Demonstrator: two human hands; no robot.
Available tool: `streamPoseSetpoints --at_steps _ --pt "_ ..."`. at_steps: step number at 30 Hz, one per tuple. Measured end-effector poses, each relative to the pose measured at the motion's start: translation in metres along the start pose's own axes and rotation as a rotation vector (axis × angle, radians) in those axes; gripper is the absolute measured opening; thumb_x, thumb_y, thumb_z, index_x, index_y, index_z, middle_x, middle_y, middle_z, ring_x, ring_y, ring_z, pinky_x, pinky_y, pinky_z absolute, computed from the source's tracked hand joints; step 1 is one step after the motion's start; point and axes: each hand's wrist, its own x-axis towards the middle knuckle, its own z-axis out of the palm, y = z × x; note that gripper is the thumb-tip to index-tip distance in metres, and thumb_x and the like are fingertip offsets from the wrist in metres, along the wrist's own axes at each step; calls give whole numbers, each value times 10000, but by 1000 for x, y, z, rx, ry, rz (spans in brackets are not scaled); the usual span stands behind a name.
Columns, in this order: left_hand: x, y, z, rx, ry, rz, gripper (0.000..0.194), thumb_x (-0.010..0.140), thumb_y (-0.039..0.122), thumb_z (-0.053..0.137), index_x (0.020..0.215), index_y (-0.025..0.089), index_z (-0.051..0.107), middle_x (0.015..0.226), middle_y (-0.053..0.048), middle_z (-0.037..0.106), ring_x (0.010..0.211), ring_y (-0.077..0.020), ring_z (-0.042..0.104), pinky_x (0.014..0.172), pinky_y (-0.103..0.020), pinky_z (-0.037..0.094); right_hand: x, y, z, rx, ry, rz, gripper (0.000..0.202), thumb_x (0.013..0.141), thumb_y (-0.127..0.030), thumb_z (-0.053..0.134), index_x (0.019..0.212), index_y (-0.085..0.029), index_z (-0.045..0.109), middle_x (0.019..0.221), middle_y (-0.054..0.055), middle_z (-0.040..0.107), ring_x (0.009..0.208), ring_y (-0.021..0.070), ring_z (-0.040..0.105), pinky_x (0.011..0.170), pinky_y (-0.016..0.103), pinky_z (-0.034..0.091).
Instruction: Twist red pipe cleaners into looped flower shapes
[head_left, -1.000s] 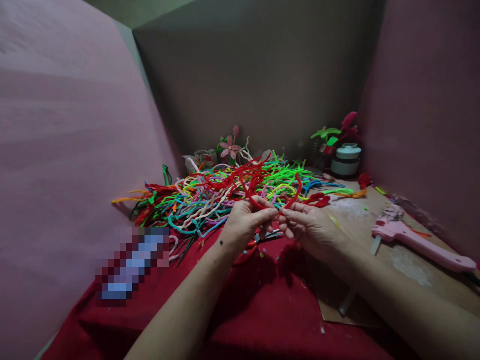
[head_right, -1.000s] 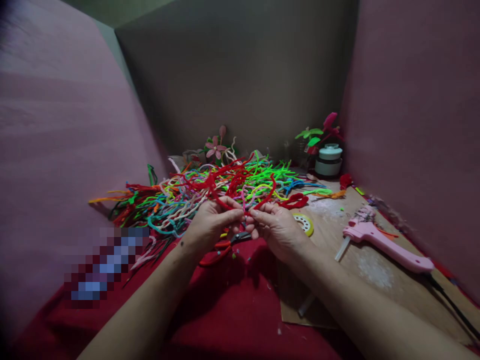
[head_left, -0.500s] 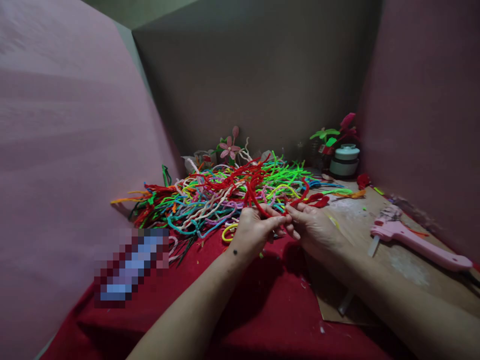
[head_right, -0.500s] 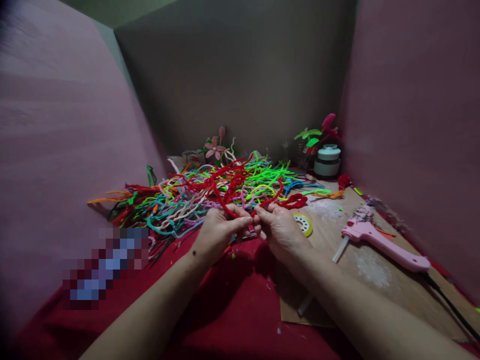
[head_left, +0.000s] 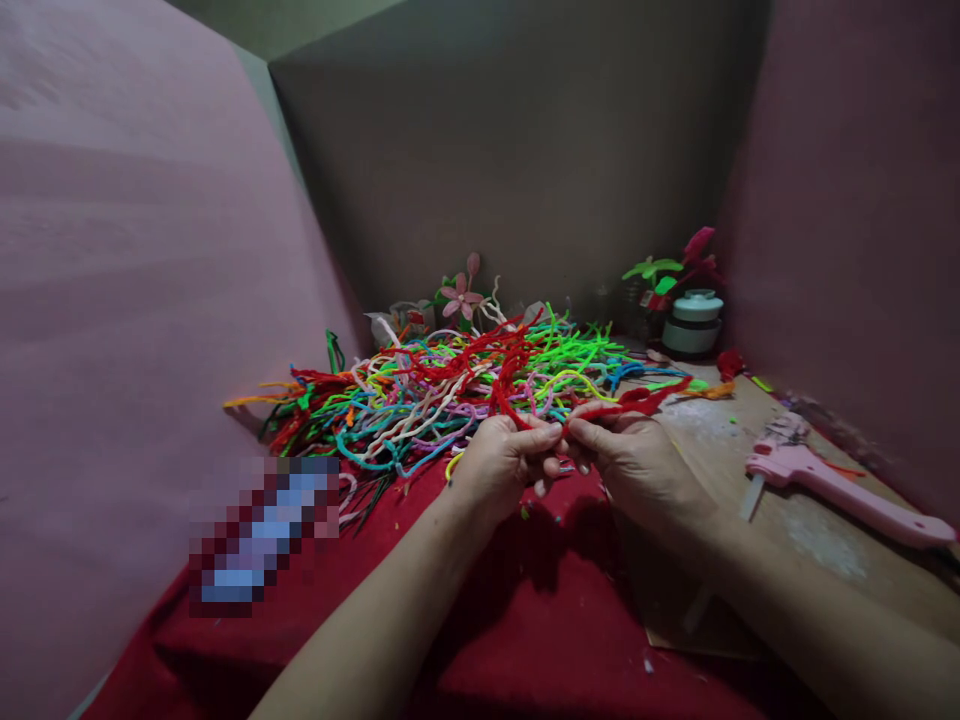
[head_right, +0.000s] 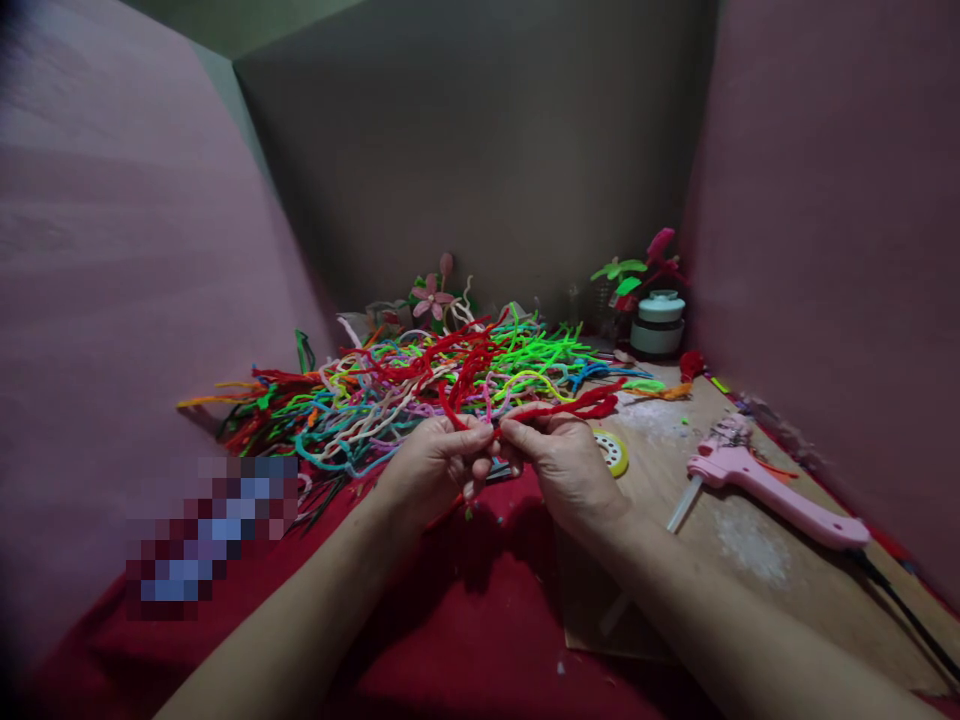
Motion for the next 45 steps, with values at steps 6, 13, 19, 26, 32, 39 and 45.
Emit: streamPoseSetpoints --at_steps 6,13,19,26,32,39,45 --pt "-5 -7 17 135 154 126 187 662 276 648 605 107 591 470 0 561 345 -60 442 347 -182 334 -1 -1 0 -117 98 -39 166 649 -307 685 675 -178 583 565 -12 567 526 123 498 522 261 385" --pt "-8 -9 28 300 343 303 138 653 214 651 569 138 573 449 32 546 395 -59 465 440 -187 397 2 0 -2 -197 115 -42 150 642 -293 686 636 -168 604 567 -8 547 529 117 469 510 259 358" --pt "-2 -2 13 264 290 222 238 640 318 681 629 120 551 460 7 557 365 -74 451 365 -190 332 6 0 -6 69 -10 100 214 679 -351 675 678 -140 641 614 17 584 533 106 497 489 240 356" --pt "-3 2 11 253 276 191 229 634 297 684 696 123 550 460 15 544 394 -90 490 364 -185 359 6 -2 -8 306 -79 276 177 621 -286 737 680 -164 622 581 -3 578 508 94 515 415 199 341" --pt "-4 4 11 236 256 186 227 635 304 683 670 122 551 506 0 579 395 -81 500 372 -177 361 6 -4 -7 230 -85 258 180 629 -280 729 657 -158 600 578 12 615 480 102 545 376 184 352" --pt "-6 5 9 187 207 150 223 667 310 663 660 115 556 535 -8 591 422 -94 538 392 -185 381 4 -5 -9 179 -246 238 121 657 -225 701 698 -130 637 656 59 665 584 151 629 445 198 430" --pt "-5 3 5 172 162 163 259 661 358 673 672 126 559 468 34 513 369 -54 458 367 -163 310 4 -3 -9 78 -308 229 129 622 -183 714 714 -130 640 655 38 653 519 129 598 453 218 447"
